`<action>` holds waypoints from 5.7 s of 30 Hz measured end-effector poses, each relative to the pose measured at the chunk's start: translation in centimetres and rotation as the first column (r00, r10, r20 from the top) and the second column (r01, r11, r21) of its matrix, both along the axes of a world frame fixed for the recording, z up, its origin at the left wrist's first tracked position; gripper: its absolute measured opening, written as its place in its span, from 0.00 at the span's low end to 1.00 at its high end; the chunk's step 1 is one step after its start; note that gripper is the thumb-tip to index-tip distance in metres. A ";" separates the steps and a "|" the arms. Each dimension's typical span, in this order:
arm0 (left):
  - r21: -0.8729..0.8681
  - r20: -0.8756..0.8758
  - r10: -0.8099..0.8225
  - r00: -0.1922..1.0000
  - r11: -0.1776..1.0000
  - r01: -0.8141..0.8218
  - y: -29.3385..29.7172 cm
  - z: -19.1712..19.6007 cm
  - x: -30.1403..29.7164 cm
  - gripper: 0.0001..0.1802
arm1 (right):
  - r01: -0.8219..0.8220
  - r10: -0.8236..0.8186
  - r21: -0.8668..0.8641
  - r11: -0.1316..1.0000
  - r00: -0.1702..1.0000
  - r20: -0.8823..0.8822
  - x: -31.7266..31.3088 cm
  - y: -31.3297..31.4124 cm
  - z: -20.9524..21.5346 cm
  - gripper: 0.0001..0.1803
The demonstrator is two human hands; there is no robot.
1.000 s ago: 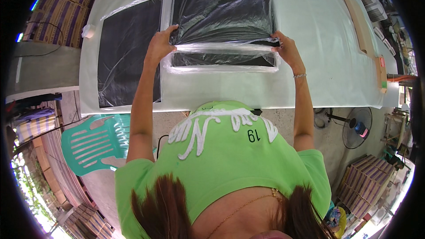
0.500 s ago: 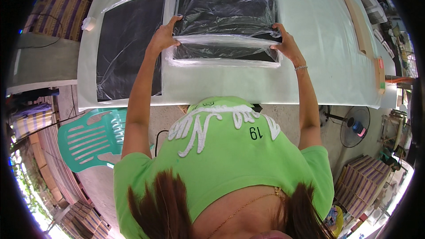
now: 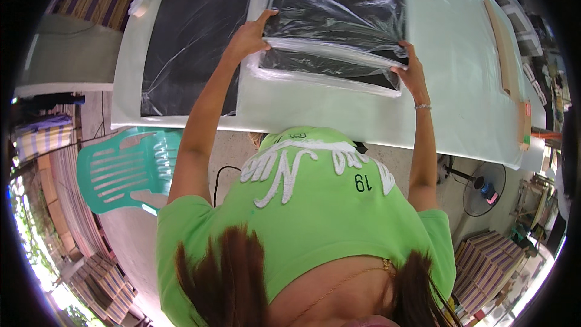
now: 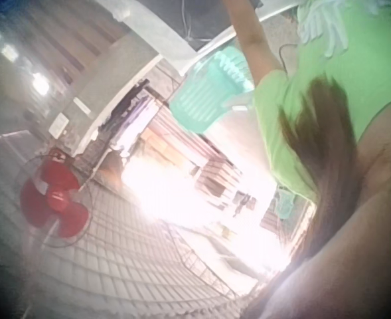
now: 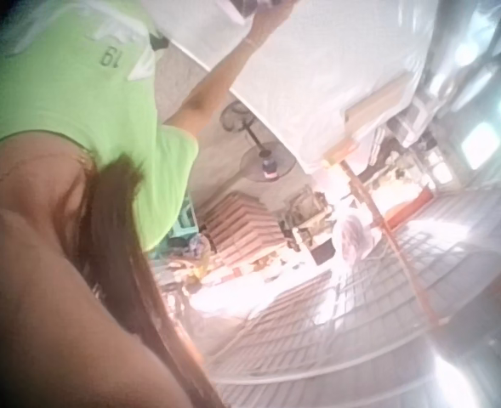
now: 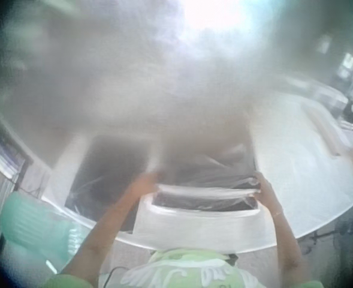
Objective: The person wraps large black flat panels in plastic film by hand, positioning them on a table and smoothing the film, and then handles a large square of brown paper.
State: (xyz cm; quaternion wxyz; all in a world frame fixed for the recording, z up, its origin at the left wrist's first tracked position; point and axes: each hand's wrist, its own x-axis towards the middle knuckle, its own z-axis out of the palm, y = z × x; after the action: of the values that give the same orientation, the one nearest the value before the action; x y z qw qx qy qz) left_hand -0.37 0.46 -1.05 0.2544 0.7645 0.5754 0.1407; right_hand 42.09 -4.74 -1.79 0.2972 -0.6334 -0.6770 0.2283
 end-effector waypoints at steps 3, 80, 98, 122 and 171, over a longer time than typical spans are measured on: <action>-0.083 0.079 0.054 0.995 0.995 -0.048 -1.3 0.2 -0.9 0.50 | 0.175 -0.178 0.245 0.954 0.984 -0.008 -2.4 -2.5 -1.4 0.35; 0.556 0.830 -0.377 0.410 0.597 -0.578 -4.4 26.6 -28.1 0.24 | 0.480 0.253 0.615 0.625 0.621 -0.742 -31.3 -4.8 23.4 0.11; -0.234 0.892 0.318 0.322 0.933 -0.273 -7.3 -2.9 -28.9 0.11 | 0.146 0.017 0.083 0.986 0.406 -0.914 -31.4 -5.4 -0.1 0.13; -0.229 0.815 0.433 0.384 0.851 -0.473 -14.4 -4.3 -35.1 0.20 | -0.037 0.066 0.061 0.997 0.798 -0.599 -39.3 -5.9 -0.8 0.15; -0.509 0.649 0.711 0.272 0.671 -0.539 -24.4 -1.6 -37.2 0.18 | 0.052 -0.424 -0.490 0.870 0.583 -0.693 -36.9 -13.0 -9.1 0.13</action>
State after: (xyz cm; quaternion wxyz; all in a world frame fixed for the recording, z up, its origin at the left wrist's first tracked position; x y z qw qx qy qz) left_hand -37.57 -23.95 -2.62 0.4803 0.2904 0.6545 0.5066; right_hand 5.23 -17.78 -10.85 0.4475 -0.6044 -0.3189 0.5769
